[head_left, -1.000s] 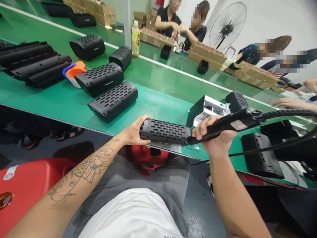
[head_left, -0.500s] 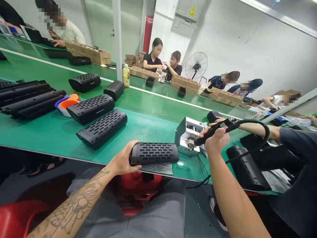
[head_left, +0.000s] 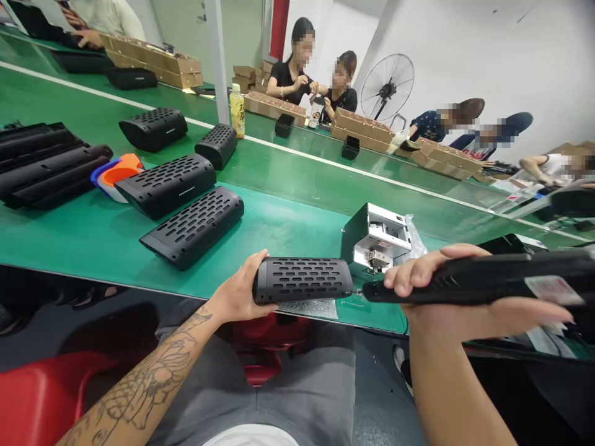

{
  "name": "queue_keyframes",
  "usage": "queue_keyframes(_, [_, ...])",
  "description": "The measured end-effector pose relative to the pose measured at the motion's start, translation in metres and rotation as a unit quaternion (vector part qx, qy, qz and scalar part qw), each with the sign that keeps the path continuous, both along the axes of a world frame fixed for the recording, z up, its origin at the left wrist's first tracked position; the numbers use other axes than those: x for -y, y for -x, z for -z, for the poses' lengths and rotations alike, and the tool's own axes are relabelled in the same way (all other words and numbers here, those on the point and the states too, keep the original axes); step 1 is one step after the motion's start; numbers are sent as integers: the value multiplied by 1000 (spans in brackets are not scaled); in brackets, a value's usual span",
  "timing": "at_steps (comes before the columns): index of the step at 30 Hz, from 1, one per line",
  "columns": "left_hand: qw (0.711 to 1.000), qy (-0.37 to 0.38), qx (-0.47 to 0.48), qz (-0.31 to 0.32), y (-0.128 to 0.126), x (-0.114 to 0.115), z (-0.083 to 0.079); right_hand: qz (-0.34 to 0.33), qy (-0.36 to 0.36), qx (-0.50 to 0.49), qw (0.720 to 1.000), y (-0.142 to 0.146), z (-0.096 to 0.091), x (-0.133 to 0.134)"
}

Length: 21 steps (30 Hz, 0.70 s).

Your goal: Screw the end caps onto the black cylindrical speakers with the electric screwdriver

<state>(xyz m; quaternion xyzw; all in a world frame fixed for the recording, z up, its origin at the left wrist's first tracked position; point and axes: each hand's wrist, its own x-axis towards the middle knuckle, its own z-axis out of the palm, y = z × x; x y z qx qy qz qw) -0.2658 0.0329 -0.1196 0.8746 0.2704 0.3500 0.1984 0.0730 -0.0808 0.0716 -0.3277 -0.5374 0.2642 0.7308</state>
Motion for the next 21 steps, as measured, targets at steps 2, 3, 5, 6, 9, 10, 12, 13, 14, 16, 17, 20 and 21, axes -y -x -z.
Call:
queue_keyframes(2, [1000,-2,11,6,-1,0,0,-58,6,-5,998,30,-6,5])
queue_keyframes(3, [1000,-3,15,9,-1,1,0,-72,6,-10,997,43,-7,4])
queue_keyframes(5, [1000,0,22,14,-1,1,1,-95,2,-16,995,63,-4,-3])
queue_keyframes(6, [1000,2,23,15,-1,1,1,-105,2,-20,994,69,-1,-9])
queue_keyframes(9, [1000,7,23,20,0,1,3,-139,18,-28,990,80,11,-28])
queue_keyframes(10, [999,9,23,22,0,1,3,-145,34,-31,988,82,15,-32])
queue_keyframes(12, [999,20,19,21,0,0,2,-149,71,-28,986,86,23,-37])
queue_keyframes(13, [999,26,16,19,-1,0,2,-151,84,-19,985,88,26,-36])
queue_keyframes(14, [999,31,14,15,-1,0,1,-154,92,-6,984,88,28,-34])
queue_keyframes(16, [999,31,15,14,-2,0,1,-154,71,13,985,87,26,-26])
queue_keyframes(17, [999,28,17,17,-3,0,0,-151,50,21,987,84,23,-21])
queue_keyframes(20, [999,27,18,24,-3,1,0,-135,13,41,990,71,8,-11])
queue_keyframes(21, [999,29,16,24,-3,1,0,-134,14,46,990,67,4,-12])
